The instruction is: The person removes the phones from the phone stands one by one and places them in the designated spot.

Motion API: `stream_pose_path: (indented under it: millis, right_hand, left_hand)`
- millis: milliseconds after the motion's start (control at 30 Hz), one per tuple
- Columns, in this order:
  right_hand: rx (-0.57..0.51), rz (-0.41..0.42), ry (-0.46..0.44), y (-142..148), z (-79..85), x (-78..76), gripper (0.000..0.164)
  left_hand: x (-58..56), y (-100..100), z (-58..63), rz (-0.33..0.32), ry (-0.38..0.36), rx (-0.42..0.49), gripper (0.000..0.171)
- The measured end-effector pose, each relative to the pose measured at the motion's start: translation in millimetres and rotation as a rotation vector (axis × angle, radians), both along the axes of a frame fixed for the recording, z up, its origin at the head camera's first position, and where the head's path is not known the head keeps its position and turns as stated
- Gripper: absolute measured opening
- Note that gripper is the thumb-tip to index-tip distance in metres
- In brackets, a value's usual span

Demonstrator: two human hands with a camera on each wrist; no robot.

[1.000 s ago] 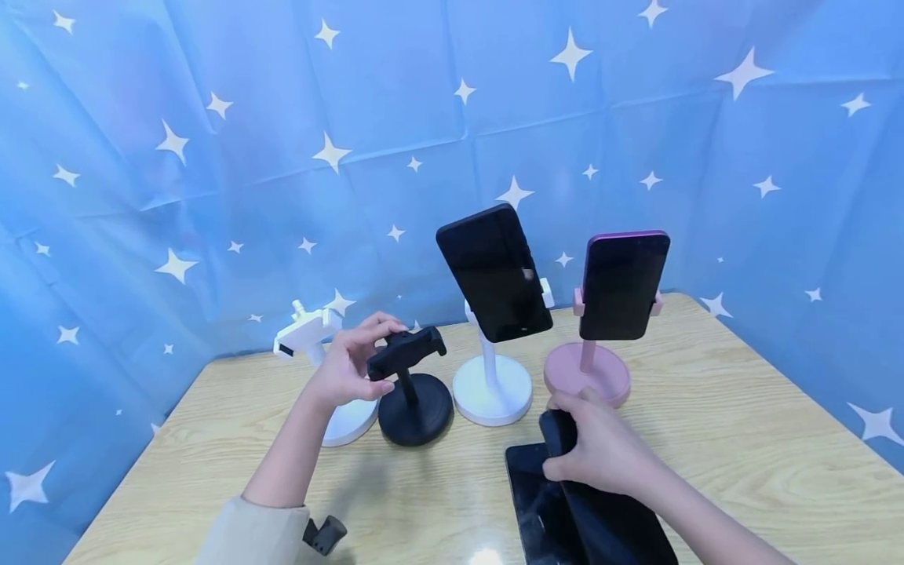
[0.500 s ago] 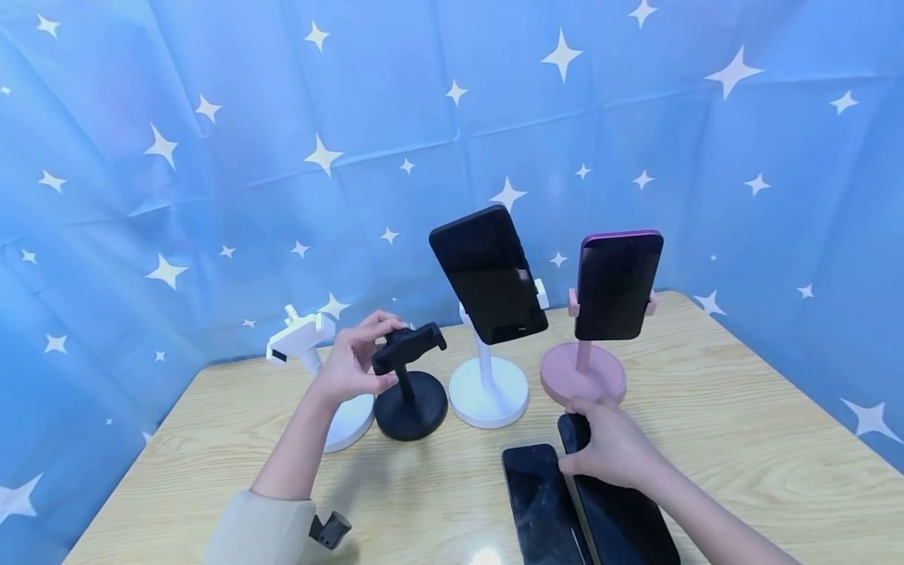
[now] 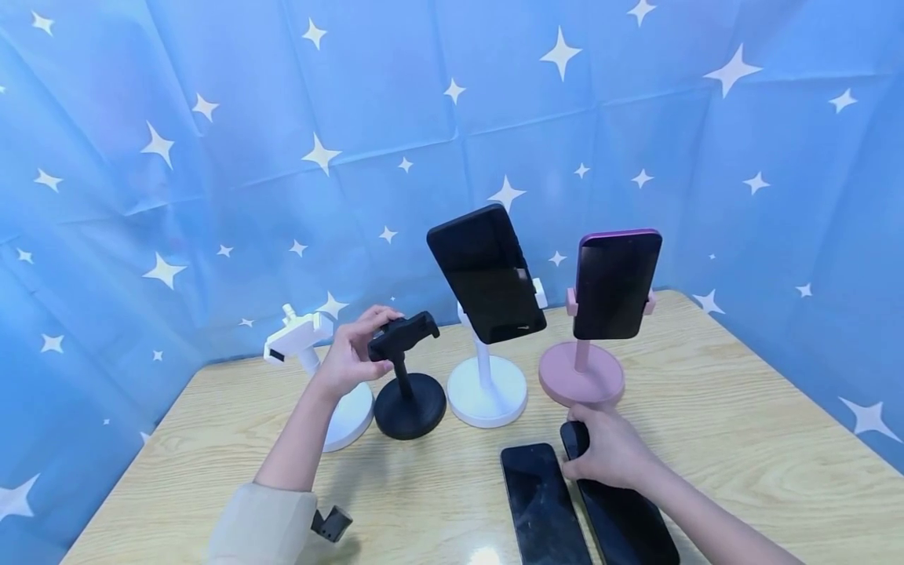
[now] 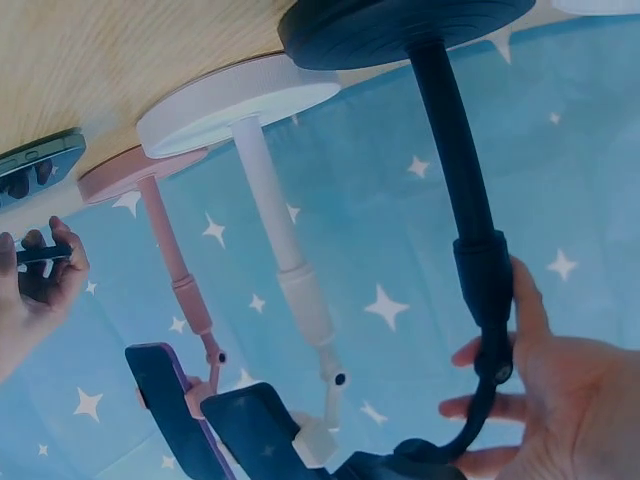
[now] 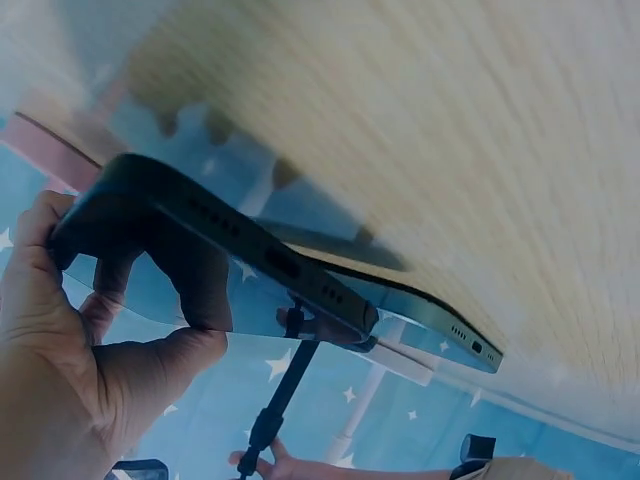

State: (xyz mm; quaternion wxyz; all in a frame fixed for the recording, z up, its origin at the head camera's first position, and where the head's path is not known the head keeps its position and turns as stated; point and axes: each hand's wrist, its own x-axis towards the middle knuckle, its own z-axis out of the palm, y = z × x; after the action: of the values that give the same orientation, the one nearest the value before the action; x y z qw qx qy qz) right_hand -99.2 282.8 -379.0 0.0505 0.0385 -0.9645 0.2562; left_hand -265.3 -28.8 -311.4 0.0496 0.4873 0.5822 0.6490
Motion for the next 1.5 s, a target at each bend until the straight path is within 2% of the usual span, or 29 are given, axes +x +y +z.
stream_pose_path:
  millis: [200, 333, 700, 967, 1133, 1367, 1500]
  right_hand:
    - [-0.001, -0.009, -0.004, -1.4, -4.5, -1.4, 0.051]
    - [-0.003, -0.012, -0.012, -0.5, -6.7, -1.8, 0.051]
    - [0.031, 0.005, 0.022, 3.9, -14.7, -1.9, 0.05]
    - [0.079, -0.019, 0.052, 1.2, -21.4, -4.4, 0.047]
    - [0.081, -0.053, 0.029, -3.0, -21.2, -4.0, 0.044]
    - [0.108, -0.168, -0.08, -9.1, -16.5, -2.6, 0.046]
    - [0.097, -0.183, -0.104, -10.2, -15.7, -3.4, 0.046]
  left_hand:
    - [-2.9, -2.8, 3.2, 0.046, -0.038, -0.069, 0.057]
    - [-3.9, -3.3, 4.0, 0.041, -0.05, -0.083, 0.056]
    - [-6.2, -3.8, -2.4, 0.021, 0.019, -0.058, 0.057]
    - [-6.6, -5.4, -2.7, 0.01, 0.012, -0.064, 0.054]
    - [-6.2, -5.8, -2.8, 0.024, -0.001, -0.082, 0.056]
    - [-6.7, -5.7, -3.4, 0.018, 0.005, -0.076, 0.056]
    - [-7.8, -6.1, -3.5, 0.008, 0.0, -0.071, 0.057]
